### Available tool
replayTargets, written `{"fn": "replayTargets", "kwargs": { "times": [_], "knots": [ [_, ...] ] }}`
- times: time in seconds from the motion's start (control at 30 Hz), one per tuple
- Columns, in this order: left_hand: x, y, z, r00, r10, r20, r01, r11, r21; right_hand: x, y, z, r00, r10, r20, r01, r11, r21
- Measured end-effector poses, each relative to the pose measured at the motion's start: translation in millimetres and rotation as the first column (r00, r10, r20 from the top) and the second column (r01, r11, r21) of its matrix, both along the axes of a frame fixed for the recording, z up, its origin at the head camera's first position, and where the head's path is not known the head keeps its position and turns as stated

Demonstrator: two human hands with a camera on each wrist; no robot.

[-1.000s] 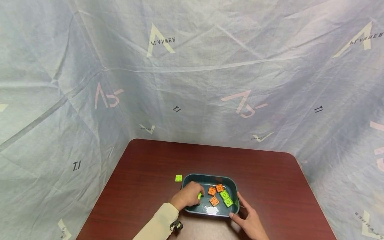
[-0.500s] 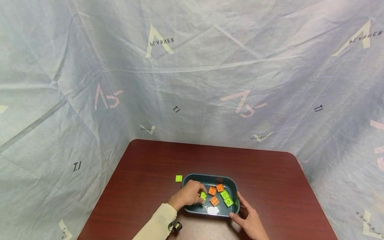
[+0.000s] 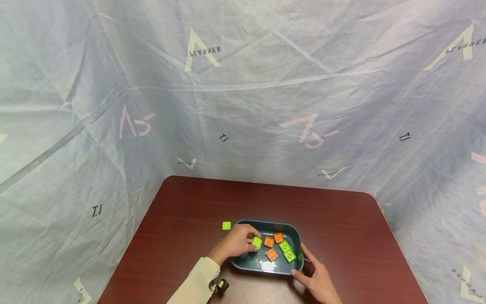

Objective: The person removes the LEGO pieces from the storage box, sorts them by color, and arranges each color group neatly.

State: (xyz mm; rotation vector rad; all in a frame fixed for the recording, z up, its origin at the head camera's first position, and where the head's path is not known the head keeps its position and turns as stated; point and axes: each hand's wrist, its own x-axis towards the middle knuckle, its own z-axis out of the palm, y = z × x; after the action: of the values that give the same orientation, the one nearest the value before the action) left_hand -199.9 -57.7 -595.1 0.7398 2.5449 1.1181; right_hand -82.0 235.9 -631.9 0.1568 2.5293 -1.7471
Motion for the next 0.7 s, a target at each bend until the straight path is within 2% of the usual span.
{"fn": "replayTargets", "kwargs": {
  "times": [0.13,0.3,0.6,0.7],
  "knots": [
    [0.1,-6.3,3.7,0.999,0.025,0.035,-0.027,0.997,0.07,-0.4,0,2.0,1.0,0.006,0.011,-0.006,0.999,0.046],
    [-1.1,-16.5,7.2,0.997,0.069,0.041,-0.073,0.991,0.113,0.2,0,5.9,0.999,0.005,0.036,-0.009,0.994,0.105],
    [-7.3,-39.2,10.8,0.992,0.117,0.054,-0.126,0.973,0.194,0.3,1,7.8,1.0,0.005,0.028,-0.011,0.978,0.207],
    [-9.9,-48.7,10.9,0.988,0.137,0.068,-0.149,0.963,0.226,0.3,1,8.1,0.999,-0.001,0.037,-0.007,0.979,0.202]
  ]
}}
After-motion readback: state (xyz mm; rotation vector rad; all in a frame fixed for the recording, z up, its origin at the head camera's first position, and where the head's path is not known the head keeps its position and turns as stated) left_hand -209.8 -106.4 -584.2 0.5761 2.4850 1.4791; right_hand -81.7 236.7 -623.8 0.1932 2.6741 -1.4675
